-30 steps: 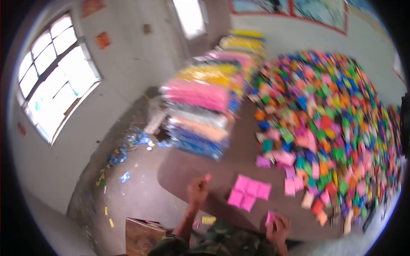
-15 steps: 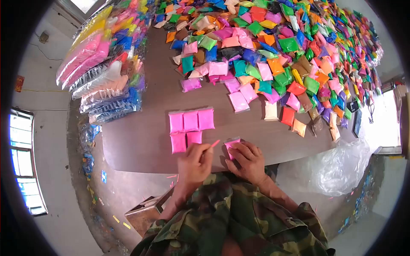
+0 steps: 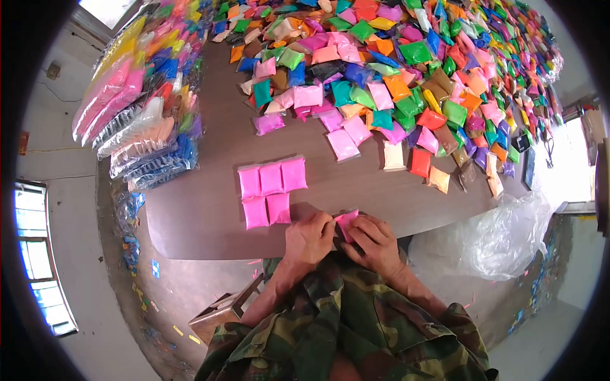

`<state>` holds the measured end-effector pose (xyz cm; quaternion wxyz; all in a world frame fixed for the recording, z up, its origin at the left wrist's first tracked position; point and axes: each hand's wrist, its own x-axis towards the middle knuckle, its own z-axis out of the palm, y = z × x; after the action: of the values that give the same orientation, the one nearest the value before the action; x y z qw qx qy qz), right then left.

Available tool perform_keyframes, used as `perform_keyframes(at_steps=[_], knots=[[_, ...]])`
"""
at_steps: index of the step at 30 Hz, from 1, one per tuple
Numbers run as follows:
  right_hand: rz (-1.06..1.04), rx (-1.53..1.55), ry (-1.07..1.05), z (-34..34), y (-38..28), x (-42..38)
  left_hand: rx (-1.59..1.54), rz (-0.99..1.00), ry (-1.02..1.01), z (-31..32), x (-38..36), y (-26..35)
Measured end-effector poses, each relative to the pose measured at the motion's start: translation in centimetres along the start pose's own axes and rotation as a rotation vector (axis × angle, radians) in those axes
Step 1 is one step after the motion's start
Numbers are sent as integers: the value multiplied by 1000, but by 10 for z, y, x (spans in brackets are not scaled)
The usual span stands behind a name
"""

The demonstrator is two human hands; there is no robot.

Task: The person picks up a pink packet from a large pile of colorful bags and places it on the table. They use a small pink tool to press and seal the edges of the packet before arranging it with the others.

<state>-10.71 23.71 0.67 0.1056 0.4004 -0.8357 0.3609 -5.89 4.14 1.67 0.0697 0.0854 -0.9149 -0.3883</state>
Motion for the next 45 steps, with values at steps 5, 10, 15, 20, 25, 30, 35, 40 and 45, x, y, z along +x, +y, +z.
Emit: perform_keyframes(at_steps=[5, 10, 15, 20, 25, 30, 35, 40, 45], knots=[[5, 5, 18, -2, 0, 1, 74, 61, 28, -5, 18, -4], [2, 12, 29, 3, 1, -3, -44, 120, -84, -3, 21, 12], [16, 24, 25, 4, 1, -3, 63, 190, -160, -2, 36, 14], [31, 30, 47, 4, -1, -1, 116, 221, -141, 0, 47, 18], [37, 33, 62, 6, 0, -8, 50, 248, -215, 2, 41, 22], [45, 50, 37, 6, 1, -8, 198, 227, -225, 6, 51, 21], [62, 74, 50, 2, -3, -6, 168, 195, -134, -2, 50, 19], [53, 76, 49, 0, -4, -4, 55, 124, -177, -2, 13, 4], [-39, 11, 101, 14, 5, -12, 443, 36, -391, -8, 24, 12]])
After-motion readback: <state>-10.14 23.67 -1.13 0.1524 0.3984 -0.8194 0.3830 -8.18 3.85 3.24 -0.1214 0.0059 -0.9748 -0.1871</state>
